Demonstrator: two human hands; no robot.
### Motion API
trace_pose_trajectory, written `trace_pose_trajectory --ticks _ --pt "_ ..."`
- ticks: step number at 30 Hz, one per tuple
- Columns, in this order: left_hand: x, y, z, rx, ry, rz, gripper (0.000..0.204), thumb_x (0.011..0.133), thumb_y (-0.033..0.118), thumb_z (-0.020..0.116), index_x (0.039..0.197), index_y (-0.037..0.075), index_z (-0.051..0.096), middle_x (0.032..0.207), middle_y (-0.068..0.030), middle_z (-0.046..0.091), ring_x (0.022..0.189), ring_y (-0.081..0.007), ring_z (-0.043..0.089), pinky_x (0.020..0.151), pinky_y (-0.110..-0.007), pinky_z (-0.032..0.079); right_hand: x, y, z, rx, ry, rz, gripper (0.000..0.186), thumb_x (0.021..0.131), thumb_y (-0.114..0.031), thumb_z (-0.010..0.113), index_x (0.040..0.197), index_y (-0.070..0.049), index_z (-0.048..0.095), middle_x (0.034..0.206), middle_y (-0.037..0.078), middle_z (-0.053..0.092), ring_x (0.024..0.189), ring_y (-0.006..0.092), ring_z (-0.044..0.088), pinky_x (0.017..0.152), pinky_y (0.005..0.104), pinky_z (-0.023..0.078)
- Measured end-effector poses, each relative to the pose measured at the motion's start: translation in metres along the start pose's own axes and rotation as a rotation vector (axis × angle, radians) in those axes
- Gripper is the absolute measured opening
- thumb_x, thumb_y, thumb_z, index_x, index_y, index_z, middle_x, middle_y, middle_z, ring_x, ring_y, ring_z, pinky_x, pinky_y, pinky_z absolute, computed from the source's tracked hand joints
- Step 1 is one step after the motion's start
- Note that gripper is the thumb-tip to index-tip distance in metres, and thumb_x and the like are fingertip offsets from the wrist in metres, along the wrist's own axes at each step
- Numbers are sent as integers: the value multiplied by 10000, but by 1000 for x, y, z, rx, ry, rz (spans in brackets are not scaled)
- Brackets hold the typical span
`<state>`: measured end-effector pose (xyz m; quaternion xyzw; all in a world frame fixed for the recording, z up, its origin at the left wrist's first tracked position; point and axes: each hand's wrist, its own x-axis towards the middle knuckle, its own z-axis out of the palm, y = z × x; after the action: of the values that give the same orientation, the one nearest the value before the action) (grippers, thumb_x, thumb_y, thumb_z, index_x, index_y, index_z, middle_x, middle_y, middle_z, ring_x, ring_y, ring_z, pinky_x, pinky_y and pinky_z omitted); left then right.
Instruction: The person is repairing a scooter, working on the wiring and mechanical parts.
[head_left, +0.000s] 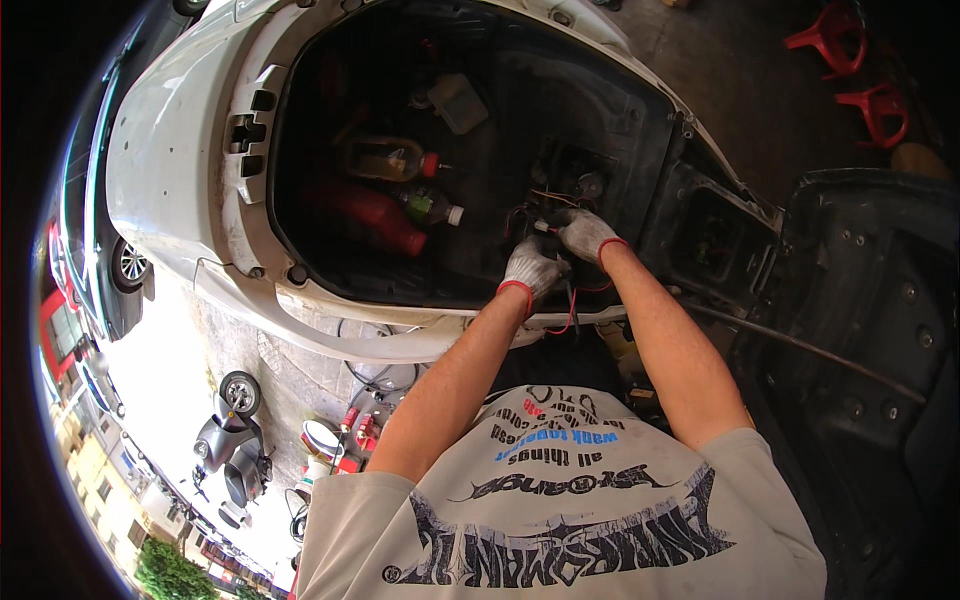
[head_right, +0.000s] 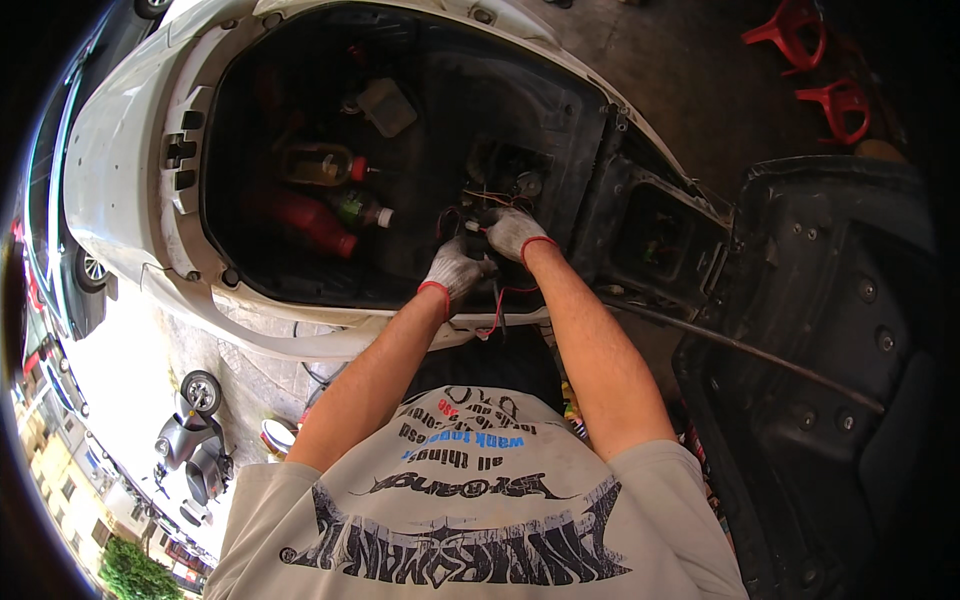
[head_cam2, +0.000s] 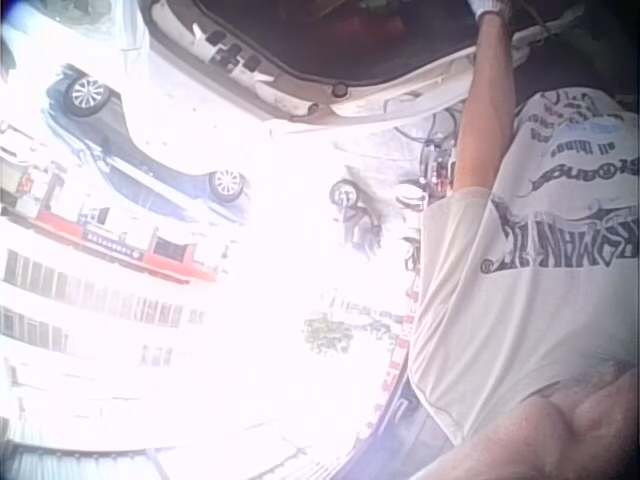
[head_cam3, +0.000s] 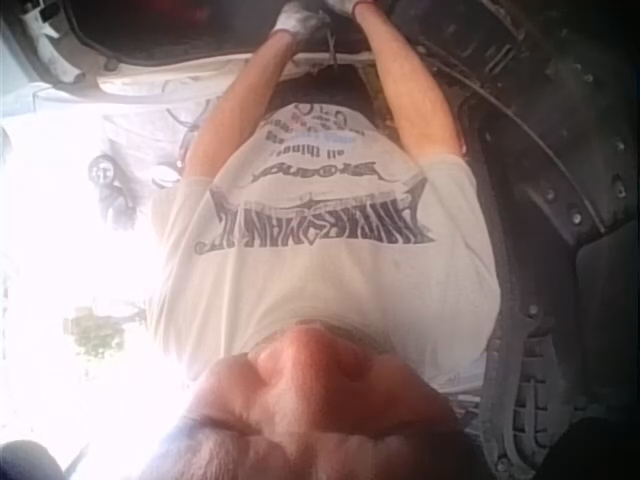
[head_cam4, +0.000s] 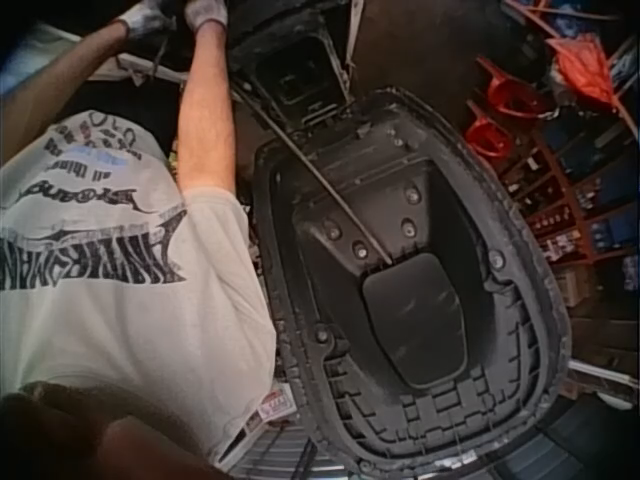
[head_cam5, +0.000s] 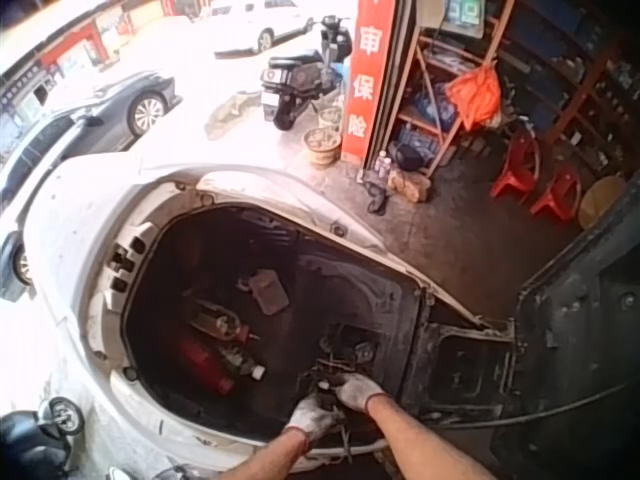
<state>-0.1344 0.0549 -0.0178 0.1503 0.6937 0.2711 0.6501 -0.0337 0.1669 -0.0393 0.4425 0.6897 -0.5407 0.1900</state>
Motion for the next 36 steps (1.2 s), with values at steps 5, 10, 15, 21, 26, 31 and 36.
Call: trace_pose_trajectory --ticks 5,10,15,21,26,31,36 --pt "0 -5 -1 -14 20 -1 418 748 -13 711 1141 -54 578 1005 -138 654 849 -184 663 692 -289 561 -4 -10 -2 19 -15 4 382 832 -121 521 1188 -45 639 1164 181 653 1086 284 617 935 353 468" --pt "-2 1 0 2 28 -7 403 745 -9 718 1124 -49 589 983 -135 663 835 -179 662 689 -289 558 -4 -7 -2 14 4 15 375 835 -112 523 1186 -45 638 1158 179 656 1083 284 619 934 352 468" --pt "-5 4 0 -17 31 -22 406 746 -7 721 1128 -46 589 988 -130 664 838 -175 660 687 -290 553 -11 -16 -4 15 25 37 372 855 -134 534 1207 -66 635 1212 174 634 1162 289 582 983 353 440" --pt "-6 8 0 26 23 -23 405 752 -12 714 1136 -42 589 999 -124 663 857 -173 658 700 -286 551 -11 -18 -8 4 -29 71 371 862 -137 526 1210 -71 636 1231 164 627 1186 295 566 1002 355 428" --pt "1 -1 2 28 33 -11 399 757 -15 708 1138 -40 591 1003 -129 661 848 -175 660 707 -284 551 -6 -10 -3 13 -6 37 371 861 -140 518 1204 -65 636 1207 162 639 1142 298 589 975 355 444" --pt "8 -16 1 -28 43 8 396 756 -24 700 1137 -45 591 1001 -131 661 835 -180 662 707 -287 553 -9 -10 -4 21 11 12 370 858 -148 516 1197 -68 640 1184 165 649 1098 302 609 947 354 458" --pt "8 -17 1 3 39 48 409 753 -32 687 1148 -54 583 1007 -137 655 842 -191 662 728 -294 555 -5 2 -2 1 78 11 386 840 -137 495 1191 -78 646 1197 184 637 1137 314 590 966 363 441"
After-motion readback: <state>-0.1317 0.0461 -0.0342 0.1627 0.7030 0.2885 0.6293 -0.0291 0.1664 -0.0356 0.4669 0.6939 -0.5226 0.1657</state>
